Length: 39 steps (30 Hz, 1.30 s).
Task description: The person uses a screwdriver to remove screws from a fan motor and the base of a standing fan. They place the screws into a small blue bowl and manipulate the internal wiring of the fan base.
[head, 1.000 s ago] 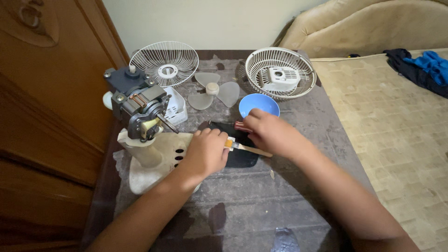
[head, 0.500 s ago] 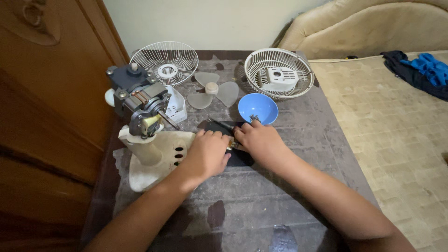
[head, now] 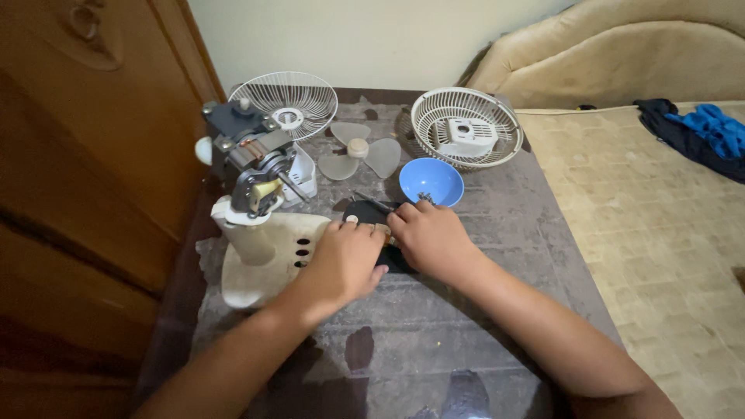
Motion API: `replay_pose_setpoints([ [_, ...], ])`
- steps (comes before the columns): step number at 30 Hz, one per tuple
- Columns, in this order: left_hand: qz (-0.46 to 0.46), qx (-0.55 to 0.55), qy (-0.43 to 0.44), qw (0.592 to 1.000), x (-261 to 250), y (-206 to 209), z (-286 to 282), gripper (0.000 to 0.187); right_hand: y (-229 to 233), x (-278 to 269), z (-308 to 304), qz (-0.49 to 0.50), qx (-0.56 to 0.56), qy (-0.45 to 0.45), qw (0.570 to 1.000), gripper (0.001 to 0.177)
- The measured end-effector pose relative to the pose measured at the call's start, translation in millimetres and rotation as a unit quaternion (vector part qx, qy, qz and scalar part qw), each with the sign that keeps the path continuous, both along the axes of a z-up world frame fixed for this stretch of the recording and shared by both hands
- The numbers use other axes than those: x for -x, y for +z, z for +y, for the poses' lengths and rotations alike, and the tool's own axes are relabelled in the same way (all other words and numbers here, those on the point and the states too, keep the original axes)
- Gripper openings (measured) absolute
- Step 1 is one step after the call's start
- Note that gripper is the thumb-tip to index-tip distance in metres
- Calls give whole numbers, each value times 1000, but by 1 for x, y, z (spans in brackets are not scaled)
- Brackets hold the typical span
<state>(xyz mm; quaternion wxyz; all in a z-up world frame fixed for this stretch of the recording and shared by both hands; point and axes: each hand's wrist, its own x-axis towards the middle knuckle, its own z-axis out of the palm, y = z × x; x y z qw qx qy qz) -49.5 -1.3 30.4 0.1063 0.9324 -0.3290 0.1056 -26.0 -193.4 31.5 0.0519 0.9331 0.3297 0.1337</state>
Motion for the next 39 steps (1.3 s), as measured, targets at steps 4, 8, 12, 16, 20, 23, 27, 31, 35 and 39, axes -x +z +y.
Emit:
replay_pose_setpoints([
  [4, -80, 38, 35, 995, 26, 6, 15, 33, -2, 11, 9, -40, -123, 118, 984, 41],
  [8, -223, 160, -16, 962, 52, 4, 68, 25, -8, 21, 22, 35, -171, 195, 965, 41],
  [12, -371, 288, 79, 879, 58, -6, 116, 36, -11, 29, 30, 69, -190, 262, 944, 50],
  [16, -171, 508, 40, 843, 29, -27, 130, 72, -16, 34, 39, 89, -200, 285, 933, 61],
  [20, 136, 584, -44, 799, 4, -40, 155, 73, -24, 31, 43, 92, -211, 297, 927, 67],
  [23, 279, 560, -84, 776, -30, -37, 181, 76, -31, 27, 45, 100, -224, 295, 923, 66],
  [27, 350, 516, -210, 753, -53, -47, 191, 55, -35, 27, 46, 107, -237, 292, 920, 67],
  [31, 321, 608, -171, 705, -48, -69, 171, 49, -37, 26, 43, 109, -239, 290, 920, 67],
  [35, 270, 619, -152, 722, -27, -67, 162, 49, -38, 23, 44, 117, -245, 290, 918, 69],
  [39, 261, 630, -73, 728, -6, -52, 148, 44, -40, 18, 39, 118, -281, 336, 891, 74],
])
